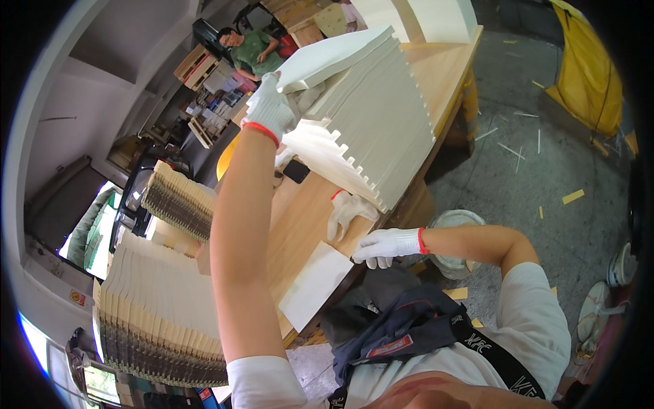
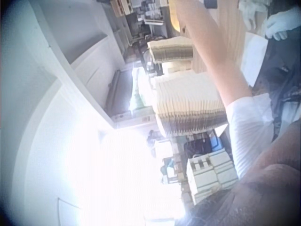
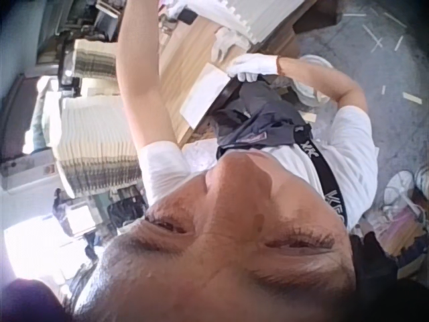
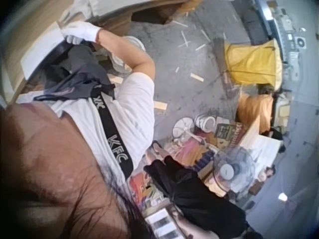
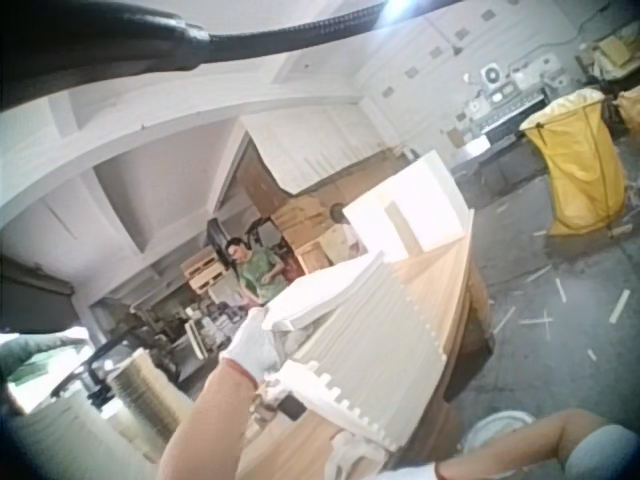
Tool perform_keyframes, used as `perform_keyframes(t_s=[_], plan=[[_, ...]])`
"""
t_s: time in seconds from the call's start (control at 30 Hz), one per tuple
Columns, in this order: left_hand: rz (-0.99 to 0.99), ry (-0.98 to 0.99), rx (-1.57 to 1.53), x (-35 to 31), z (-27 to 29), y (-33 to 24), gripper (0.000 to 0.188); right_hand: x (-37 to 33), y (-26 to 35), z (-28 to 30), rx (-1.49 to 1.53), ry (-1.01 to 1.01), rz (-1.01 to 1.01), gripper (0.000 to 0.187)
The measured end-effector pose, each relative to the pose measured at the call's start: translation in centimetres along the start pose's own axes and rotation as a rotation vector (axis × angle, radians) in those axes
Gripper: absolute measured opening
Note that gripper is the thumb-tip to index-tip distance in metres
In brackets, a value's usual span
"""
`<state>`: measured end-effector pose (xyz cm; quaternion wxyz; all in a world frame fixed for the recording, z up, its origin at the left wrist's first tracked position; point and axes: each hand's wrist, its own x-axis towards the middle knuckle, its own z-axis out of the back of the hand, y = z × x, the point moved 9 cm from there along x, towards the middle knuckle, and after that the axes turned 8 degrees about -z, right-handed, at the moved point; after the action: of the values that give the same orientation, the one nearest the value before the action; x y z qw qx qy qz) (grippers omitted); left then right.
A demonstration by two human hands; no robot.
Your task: The person places a book cover onto a stack of pages, aligns them, and presses the spine to secure the binding. They then lift the assembled book and place it onto a larger stack of finished books on the table.
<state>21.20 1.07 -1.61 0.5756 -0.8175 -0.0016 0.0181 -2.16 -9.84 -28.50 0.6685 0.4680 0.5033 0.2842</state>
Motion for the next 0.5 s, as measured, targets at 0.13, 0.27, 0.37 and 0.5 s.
perform_keyframes(t_s=[0.13,0.27,0.37,0.5], plan=[[0.010,-0.113,-0.073,-3.6,-4.3,1.9,0.044,-5.8,4.9,3.7,-0.201,-0.292,0.161,0.036],[0.068,-0.041,-0.066,-3.3,-2.8,1.2,0.042,-18.5,16.2,10.7,-0.495,-1.159,0.986,0.035],[0.024,-0.114,-0.020,-4.6,-3.1,1.2,0.048,-19.4,19.3,15.1,-0.941,-1.423,0.637,0.039],[-0.045,-0.102,-0.042,-3.6,-3.2,1.8,0.042,-17.0,20.4,18.8,-1.190,-1.433,0.371,0.044]])
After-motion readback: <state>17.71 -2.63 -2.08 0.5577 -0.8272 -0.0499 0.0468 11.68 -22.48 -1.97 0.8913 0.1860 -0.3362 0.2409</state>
